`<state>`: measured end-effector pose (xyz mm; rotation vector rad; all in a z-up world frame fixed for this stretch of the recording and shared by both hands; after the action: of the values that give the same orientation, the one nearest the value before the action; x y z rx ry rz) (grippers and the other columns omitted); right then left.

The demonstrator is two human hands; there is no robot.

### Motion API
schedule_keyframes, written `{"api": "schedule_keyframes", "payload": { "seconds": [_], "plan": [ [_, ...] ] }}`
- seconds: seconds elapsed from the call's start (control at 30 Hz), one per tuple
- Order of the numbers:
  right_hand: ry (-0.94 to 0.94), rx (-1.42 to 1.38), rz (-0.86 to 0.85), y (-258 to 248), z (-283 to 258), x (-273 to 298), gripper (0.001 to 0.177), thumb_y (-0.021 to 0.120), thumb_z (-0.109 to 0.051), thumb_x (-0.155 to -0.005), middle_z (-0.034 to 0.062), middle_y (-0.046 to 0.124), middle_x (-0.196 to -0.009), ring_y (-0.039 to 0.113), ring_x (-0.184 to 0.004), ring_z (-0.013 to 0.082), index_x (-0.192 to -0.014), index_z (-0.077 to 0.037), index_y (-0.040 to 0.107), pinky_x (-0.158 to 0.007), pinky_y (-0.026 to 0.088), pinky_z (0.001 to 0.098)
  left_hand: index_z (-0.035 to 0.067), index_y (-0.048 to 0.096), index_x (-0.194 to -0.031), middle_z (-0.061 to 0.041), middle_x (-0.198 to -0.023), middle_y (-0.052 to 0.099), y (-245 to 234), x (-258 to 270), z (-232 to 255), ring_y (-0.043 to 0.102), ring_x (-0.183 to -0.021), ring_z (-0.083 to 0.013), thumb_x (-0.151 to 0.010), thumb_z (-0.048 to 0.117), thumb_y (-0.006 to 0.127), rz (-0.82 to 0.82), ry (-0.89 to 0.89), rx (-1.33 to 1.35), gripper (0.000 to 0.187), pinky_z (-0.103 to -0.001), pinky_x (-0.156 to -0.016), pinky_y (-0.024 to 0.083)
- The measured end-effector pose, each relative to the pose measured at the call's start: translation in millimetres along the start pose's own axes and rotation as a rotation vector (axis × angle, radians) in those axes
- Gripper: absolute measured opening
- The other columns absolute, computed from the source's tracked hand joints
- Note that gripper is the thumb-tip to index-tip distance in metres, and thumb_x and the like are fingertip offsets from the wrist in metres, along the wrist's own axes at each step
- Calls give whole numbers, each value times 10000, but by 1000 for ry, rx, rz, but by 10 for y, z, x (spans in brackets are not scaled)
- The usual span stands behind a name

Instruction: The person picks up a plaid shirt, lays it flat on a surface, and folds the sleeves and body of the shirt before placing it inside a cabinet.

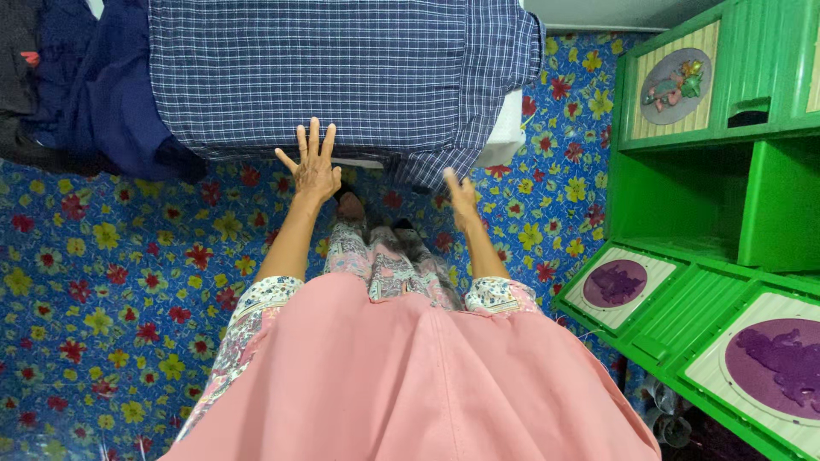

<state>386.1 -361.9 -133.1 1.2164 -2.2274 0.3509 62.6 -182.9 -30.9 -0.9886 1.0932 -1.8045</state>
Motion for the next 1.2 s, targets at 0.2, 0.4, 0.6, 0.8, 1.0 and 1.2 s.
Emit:
{"api": "schedule_keyframes", "payload": {
  "seconds": [0.2, 0.4, 0.6, 0.8, 1.0, 1.2],
  "plan": [
    [103, 461, -167, 82, 220, 188, 750, 812, -525, -795, 216, 744, -1156, 676, -986, 289, -1208, 92, 703, -843, 529, 410, 300, 199, -1660, -74, -1743, 21, 37, 4, -15, -7, -1584, -380, -869, 226, 751, 14, 22, -16, 967, -849, -1095, -47],
    [193, 684, -198, -110, 327, 498, 1046, 855, -619, -734, 250, 589, -1335, 595, -1215, 324, -1364, 143, 512, -1005, 489, 445, 241, 211, -1646, -152, -1717, 35, -143, 54, 192, 7, -1567, -430, -794, 317, 823, 55, 56, -27, 1052, -858, -1091, -29],
    [292, 234, -322, 31, -31, 914, 870, 883, -397, -803, 200, 605, -1296, 615, -1136, 290, -1401, 94, 486, -961, 520, 435, 244, 390, -1563, -142, -1671, 199, -251, 261, 698, 122, -1547, -417, -764, 371, 844, 143, 353, 26, 928, -860, -1094, 11],
    [192, -265, -359, 239, -889, 1054, 574, 775, -167, -853, 118, 700, -1225, 688, -1081, 252, -1361, 1, 566, -967, 557, 414, 215, 509, -1525, -106, -1662, 326, -279, -36, 381, 247, -1563, -354, -678, 122, 838, 235, 292, -26, 914, -813, -1149, 38],
    [71, -471, -277, 304, -1386, 868, 489, 676, -143, -910, 129, 692, -1264, 677, -1126, 272, -1368, 1, 583, -1025, 532, 425, 149, 623, -1335, -118, -1534, 441, -652, -252, -386, 367, -1466, -341, -582, 17, 848, 235, 177, 42, 797, -817, -1146, 39],
    [-57, -673, -374, 490, -2115, 683, 432, 583, -235, -1015, 191, 686, -1287, 677, -1170, 328, -1341, 47, 611, -1088, 523, 483, 155, 740, -1137, -99, -1371, 575, -1321, -302, -1443, 512, -1353, -300, -654, -9, 796, 321, -66, 142, 513, -817, -1141, 57]
  ]
}}
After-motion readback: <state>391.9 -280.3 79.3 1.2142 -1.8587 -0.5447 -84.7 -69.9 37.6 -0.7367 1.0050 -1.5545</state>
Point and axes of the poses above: each hand's wrist, its own x-axis away from the middle knuckle, its own y-axis out of the palm, z = x × y, the point moved 6 cm from there along -x, towards the middle knuckle
